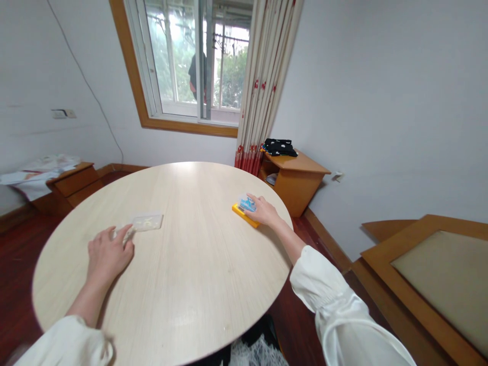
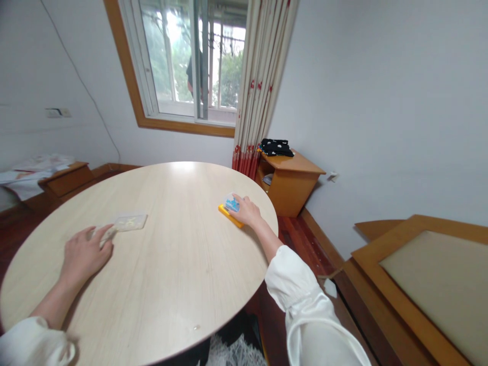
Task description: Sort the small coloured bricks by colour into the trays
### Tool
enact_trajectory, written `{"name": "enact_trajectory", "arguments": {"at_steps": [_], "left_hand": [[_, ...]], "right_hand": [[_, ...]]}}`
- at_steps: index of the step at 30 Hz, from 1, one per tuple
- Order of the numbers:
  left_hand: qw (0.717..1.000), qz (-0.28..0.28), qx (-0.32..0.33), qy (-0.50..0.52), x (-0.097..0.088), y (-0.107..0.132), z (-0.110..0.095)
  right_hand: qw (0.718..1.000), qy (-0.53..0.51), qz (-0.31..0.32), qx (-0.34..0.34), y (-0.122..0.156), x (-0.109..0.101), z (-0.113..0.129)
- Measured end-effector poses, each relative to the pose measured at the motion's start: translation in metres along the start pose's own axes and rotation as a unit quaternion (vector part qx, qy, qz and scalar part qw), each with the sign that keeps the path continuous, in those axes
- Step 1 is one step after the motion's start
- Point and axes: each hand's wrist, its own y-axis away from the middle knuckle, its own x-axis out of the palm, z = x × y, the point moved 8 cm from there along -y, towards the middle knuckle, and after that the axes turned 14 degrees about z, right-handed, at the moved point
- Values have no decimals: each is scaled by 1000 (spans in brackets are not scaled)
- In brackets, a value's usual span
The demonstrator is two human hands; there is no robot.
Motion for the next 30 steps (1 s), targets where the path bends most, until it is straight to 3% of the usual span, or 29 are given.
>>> {"name": "enact_trajectory", "arguments": {"at_steps": [6,8,11,14,17,21,23,26,30], "left_hand": [[1000,-12,-15,-2,4,-1,3],[1000,-16,-18,2,4,0,2],[1000,-21,-13,13,5,1,1],[999,-32,22,28,8,0,-1],[995,-35,82,49,13,-2,-5],[986,-39,137,84,17,-2,-6],[982,-46,149,102,16,-1,-6],[979,-61,145,127,12,0,-4],[979,-82,124,139,7,1,0]], "right_hand": [[999,-13,9,-29,2,1,-7],[997,6,-41,-61,4,-6,-1],[976,-11,-169,-141,14,-27,22],[945,-53,-189,-260,24,-29,72],[925,-47,-94,-366,26,-3,140],[912,-17,25,-409,18,50,220],[912,-17,46,-408,12,71,247],[921,-23,50,-386,4,92,268],[931,-20,15,-365,7,95,263]]}}
